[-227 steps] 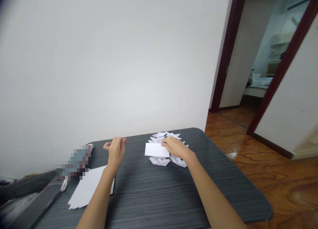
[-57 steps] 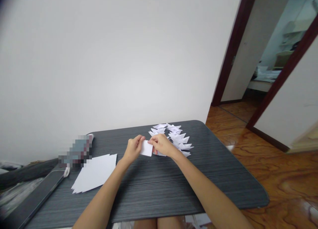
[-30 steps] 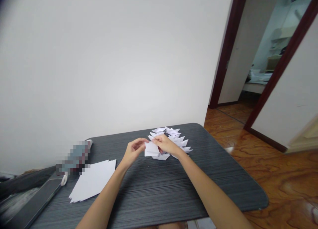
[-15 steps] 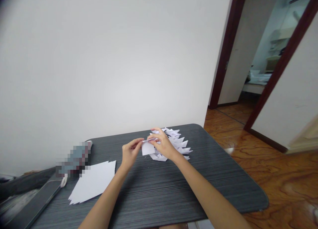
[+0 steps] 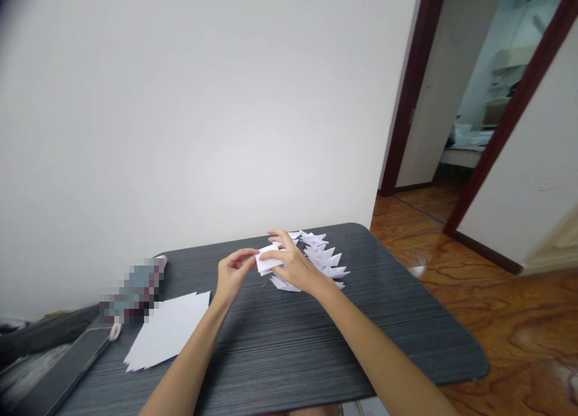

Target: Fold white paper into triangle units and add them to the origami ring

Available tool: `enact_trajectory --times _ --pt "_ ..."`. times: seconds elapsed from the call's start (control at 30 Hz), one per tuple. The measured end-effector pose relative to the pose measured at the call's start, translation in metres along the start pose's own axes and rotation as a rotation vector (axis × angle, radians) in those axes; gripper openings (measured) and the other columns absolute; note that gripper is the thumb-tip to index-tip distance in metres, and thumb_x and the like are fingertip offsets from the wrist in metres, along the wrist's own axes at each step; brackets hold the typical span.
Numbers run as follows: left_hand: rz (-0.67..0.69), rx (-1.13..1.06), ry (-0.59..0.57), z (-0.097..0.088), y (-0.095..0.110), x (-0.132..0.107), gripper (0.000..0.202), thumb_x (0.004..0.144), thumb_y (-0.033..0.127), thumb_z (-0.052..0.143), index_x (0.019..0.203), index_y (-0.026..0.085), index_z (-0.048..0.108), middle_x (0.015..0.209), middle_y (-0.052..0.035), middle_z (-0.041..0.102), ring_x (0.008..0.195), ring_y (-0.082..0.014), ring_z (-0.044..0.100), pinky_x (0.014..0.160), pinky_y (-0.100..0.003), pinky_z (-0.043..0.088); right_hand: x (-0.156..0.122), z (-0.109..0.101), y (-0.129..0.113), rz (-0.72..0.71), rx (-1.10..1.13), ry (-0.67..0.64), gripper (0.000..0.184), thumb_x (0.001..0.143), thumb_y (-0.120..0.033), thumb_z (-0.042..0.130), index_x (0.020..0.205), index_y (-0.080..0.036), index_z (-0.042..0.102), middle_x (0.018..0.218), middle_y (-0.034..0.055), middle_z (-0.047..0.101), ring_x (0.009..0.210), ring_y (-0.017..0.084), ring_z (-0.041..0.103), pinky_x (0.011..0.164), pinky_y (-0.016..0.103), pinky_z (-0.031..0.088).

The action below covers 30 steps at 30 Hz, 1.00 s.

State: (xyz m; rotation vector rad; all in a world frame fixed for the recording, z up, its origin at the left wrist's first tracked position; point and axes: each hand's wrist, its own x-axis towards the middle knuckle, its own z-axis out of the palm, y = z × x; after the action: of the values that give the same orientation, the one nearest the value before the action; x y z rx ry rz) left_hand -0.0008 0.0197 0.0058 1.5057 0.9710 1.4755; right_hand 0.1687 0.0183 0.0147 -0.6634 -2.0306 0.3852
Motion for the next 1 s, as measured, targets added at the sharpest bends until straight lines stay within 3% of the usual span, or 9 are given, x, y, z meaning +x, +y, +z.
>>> enact_trajectory --times 0.17,0.3,0.43,0.53,0.63,0.77,1.0 --pt "-0.035 0.035 -0.154 -0.004 0.003 0.001 0.016 0.066 0.023 0.064 0.079 0.014 0.067 0.081 -0.0048 0.068 0.071 -0.0162 0.064 0.071 -0.027 0.052 0.000 0.000 0.003 -0.012 0.048 0.049 0.017 0.078 -0.012 0.052 0.076 -0.021 0.066 0.120 0.0070 0.036 0.104 0.018 0.048 0.086 0.038 0.044" --pt "-0.007 0.091 -0.129 -0.006 0.005 0.002 0.016 0.065 0.023 0.064 0.078 0.014 0.068 0.084 -0.0060 0.069 0.078 -0.0186 0.064 0.075 -0.029 0.051 0.001 -0.003 0.004 0.056 0.107 0.058 0.010 0.072 -0.016 0.060 0.077 -0.021 0.067 0.122 0.0071 0.038 0.108 0.020 0.046 0.092 0.039 0.039" --pt "0.029 0.134 -0.027 -0.004 0.005 0.001 0.015 0.064 0.024 0.066 0.074 0.014 0.068 0.078 -0.0054 0.069 0.071 -0.0176 0.065 0.071 -0.029 0.053 0.004 0.002 0.008 0.271 0.307 0.156 0.008 0.068 -0.024 0.064 0.073 -0.019 0.068 0.116 0.0086 0.046 0.102 0.020 0.051 0.090 0.037 0.040" --pt "0.056 0.154 0.002 -0.001 0.003 0.000 0.014 0.064 0.025 0.065 0.073 0.014 0.068 0.076 -0.0054 0.070 0.070 -0.0180 0.065 0.070 -0.029 0.053 0.005 0.008 0.012 0.464 0.542 0.204 0.015 0.065 -0.030 0.065 0.071 -0.016 0.068 0.093 0.0076 0.060 0.086 0.019 0.058 0.079 0.034 0.045" --pt "0.055 0.130 0.003 0.003 0.001 -0.002 0.015 0.065 0.026 0.064 0.073 0.013 0.066 0.073 -0.0050 0.069 0.066 -0.0173 0.065 0.066 -0.028 0.054 0.006 0.014 0.015 0.583 0.700 0.275 0.018 0.061 -0.032 0.067 0.068 -0.016 0.067 0.072 0.0036 0.065 0.071 0.016 0.060 0.072 0.031 0.046" --pt "0.070 0.022 -0.019 0.005 0.000 -0.003 0.015 0.067 0.026 0.063 0.074 0.013 0.059 0.073 -0.0029 0.066 0.065 -0.0150 0.065 0.064 -0.026 0.055 0.006 0.018 0.015 0.596 0.808 0.372 0.019 0.057 -0.030 0.070 0.067 -0.015 0.066 0.071 0.0032 0.066 0.068 0.015 0.060 0.072 0.031 0.046" --pt "0.054 0.048 0.020 0.006 -0.004 -0.005 0.018 0.068 0.030 0.062 0.074 0.013 0.059 0.070 -0.0029 0.066 0.062 -0.0159 0.065 0.064 -0.027 0.055 0.007 0.017 0.007 0.571 0.765 0.354 0.020 0.058 -0.030 0.069 0.070 -0.015 0.061 0.073 0.0026 0.065 0.068 0.014 0.059 0.070 0.028 0.047"
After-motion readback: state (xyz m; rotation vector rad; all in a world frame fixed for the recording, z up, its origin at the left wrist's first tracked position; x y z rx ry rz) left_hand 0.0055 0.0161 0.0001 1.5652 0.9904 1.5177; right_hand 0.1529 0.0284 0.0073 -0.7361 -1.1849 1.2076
